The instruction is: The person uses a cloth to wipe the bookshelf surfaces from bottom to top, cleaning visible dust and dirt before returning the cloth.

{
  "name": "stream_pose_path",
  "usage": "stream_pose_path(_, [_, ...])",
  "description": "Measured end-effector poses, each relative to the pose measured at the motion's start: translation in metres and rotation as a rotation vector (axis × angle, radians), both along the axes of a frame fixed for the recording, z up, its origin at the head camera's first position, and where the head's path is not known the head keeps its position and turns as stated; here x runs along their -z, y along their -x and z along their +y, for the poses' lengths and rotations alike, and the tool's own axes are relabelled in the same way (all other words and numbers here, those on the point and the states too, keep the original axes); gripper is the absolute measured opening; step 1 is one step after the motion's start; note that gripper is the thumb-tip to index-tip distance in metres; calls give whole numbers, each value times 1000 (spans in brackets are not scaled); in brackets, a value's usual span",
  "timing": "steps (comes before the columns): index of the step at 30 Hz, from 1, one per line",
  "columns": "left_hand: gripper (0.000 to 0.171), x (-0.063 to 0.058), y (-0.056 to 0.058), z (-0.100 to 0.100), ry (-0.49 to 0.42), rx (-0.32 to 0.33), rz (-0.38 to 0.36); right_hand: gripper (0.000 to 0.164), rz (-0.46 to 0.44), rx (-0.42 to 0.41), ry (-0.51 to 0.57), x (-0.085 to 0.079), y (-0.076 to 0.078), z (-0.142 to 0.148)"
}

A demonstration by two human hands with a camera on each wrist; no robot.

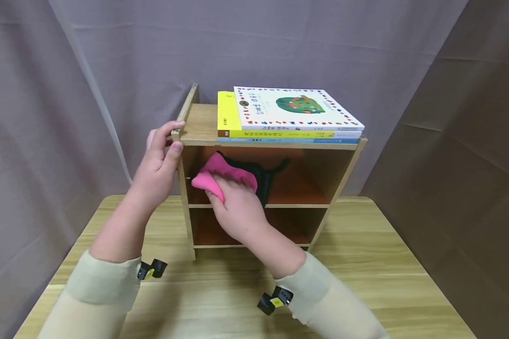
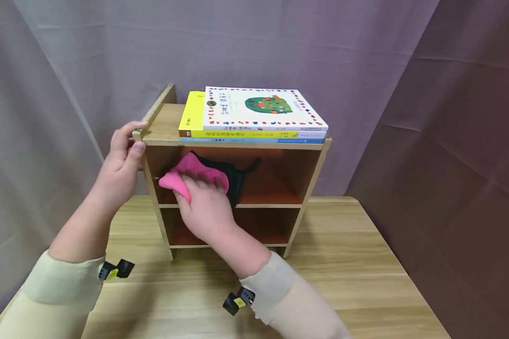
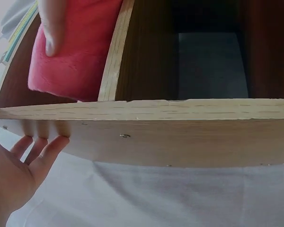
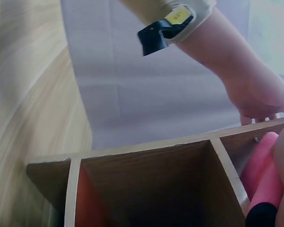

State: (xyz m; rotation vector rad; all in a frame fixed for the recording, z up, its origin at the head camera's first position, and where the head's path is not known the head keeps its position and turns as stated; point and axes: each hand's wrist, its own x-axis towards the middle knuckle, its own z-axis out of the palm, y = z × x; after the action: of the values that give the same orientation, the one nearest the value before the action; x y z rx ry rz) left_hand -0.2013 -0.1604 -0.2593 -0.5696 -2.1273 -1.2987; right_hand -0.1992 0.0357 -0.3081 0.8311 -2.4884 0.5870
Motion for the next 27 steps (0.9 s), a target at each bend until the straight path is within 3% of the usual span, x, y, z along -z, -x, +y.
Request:
stream_pose_path(5, [39, 2, 3, 3, 14, -3, 11, 45, -129, -2, 247, -1, -2, 7])
stream_pose_path(10, [39, 2, 3, 0, 22, -25, 28, 46, -158, -60, 469, 0, -4, 3])
stream_pose_path(20, [39, 1, 3, -1, 11, 4, 10, 45, -189, -339, 839, -3, -3, -34])
stream_pose_path(23, [39, 1, 3, -2, 12, 0, 5, 45, -227, -415, 899, -5, -4, -45])
stream_pose_path(27, [39, 0, 2, -3, 12, 7, -6, 47, -218, -391, 836, -6, -5, -55])
